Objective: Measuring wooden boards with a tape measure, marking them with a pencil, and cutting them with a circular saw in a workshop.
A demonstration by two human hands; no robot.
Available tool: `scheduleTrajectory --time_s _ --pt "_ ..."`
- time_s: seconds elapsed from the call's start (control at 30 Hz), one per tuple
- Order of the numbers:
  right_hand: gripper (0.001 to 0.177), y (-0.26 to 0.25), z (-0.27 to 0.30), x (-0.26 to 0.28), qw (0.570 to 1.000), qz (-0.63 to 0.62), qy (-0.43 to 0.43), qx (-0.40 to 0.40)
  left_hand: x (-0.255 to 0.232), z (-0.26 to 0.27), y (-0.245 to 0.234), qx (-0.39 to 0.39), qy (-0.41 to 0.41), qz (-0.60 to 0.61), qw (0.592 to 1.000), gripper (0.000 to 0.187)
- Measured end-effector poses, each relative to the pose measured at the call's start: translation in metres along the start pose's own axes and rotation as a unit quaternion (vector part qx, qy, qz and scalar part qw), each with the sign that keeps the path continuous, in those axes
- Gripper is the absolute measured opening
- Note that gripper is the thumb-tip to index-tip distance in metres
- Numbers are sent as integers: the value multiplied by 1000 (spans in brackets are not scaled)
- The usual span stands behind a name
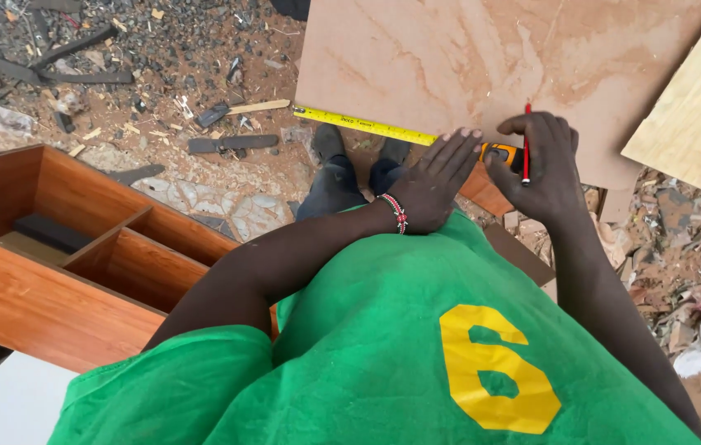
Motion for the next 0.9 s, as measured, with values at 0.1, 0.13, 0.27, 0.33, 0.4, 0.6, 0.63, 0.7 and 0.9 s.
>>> scheduleTrajectory --time_s 0.1,0.13,0.27,0.33,0.4,0.6,0.63,0.7,0.9 --pt "16 -6 -20 62 986 -107 -96 -82 -1 3 8 121 -26 16 992 114" --pt "21 2 -27 76 973 -204 -84 -62 0 5 14 108 -13 30 994 109" --pt "42 80 -55 68 908 -405 62 83 8 41 102 106 -12 63 992 104" --pt "33 96 -58 74 906 -413 51 73 6 42 104 106 -16 64 992 99" --pt "24 108 -62 76 904 -421 41 65 5 41 108 105 -21 65 992 94" --pt "9 100 -70 86 943 -317 90 41 5 34 86 72 -30 61 995 91" --pt "6 103 -69 83 946 -314 74 42 5 33 85 93 -36 80 992 91" --pt "11 106 -68 80 947 -312 57 43 5 32 85 114 -42 98 988 90" --pt "12 110 -66 73 970 -237 43 15 5 29 79 77 -32 88 993 79"
Point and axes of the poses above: each hand's wrist, its own z-axis away from the middle knuckle, its own y-axis out of the palm, x = y × z, the point moved 6 cm from there along -z, towards the middle knuckle, and after that the axes turned 10 degrees about -x, right-handed, at the moved point
